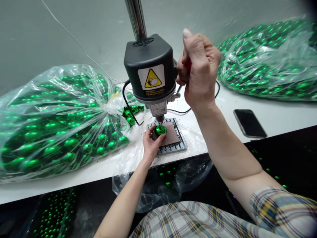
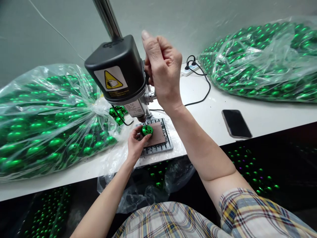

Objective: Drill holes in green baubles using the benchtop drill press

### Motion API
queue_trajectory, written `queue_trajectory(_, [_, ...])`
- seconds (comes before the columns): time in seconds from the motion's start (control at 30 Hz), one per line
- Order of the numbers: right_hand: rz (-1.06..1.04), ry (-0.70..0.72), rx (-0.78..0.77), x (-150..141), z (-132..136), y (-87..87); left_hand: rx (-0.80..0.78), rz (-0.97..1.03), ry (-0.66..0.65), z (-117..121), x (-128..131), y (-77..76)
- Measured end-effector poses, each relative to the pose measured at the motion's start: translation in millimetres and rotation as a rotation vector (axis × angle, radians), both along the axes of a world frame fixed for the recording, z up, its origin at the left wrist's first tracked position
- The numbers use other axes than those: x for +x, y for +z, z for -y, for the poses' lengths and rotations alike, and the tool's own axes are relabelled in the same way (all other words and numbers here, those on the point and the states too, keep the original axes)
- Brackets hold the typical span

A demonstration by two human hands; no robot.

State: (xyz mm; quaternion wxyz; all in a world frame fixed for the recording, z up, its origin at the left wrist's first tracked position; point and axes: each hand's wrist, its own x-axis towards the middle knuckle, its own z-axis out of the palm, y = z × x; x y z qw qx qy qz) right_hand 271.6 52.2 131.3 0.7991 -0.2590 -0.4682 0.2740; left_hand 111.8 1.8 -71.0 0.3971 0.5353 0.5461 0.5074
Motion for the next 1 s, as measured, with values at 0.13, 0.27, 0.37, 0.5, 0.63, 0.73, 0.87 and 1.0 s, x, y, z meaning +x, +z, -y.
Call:
queue_trajectory(0.13, [-0.016,0.046,0.022,1.7,-1.1,-0.5,0.073,-0.078,-0.051,-1.3,5.8,-1.9])
queue_trajectory(0.27, [0.027,0.051,0.026,3.6,-1.9,-1.2,0.062,0.024,-0.125,-3.7,7.1,-9.4])
queue_trajectory(0.37, [0.001,0.063,0.061,3.0,2.4,-3.9,0.033,0.074,-0.166,-5.6,5.9,-14.4])
queue_trajectory(0.5, [0.024,-0.019,0.173,-0.8,15.2,-16.5,0.029,0.053,-0.189,-7.3,4.9,-17.1])
queue_trajectory(0.63, [-0.003,-0.077,0.245,-3.1,28.8,-35.6,0.029,0.086,-0.198,-8.0,5.3,-19.2])
queue_trajectory(0.73, [0.036,-0.107,0.215,-2.3,36.2,-47.8,0.032,0.091,-0.201,-7.7,5.4,-20.1])
queue_trajectory(0.87, [0.082,-0.119,0.233,0.2,40.1,-59.8,0.034,0.104,-0.195,-6.9,5.8,-19.4])
queue_trajectory(1.0, [0.113,-0.142,0.297,1.7,39.8,-71.3,0.025,0.134,-0.199,-6.8,6.7,-17.7])
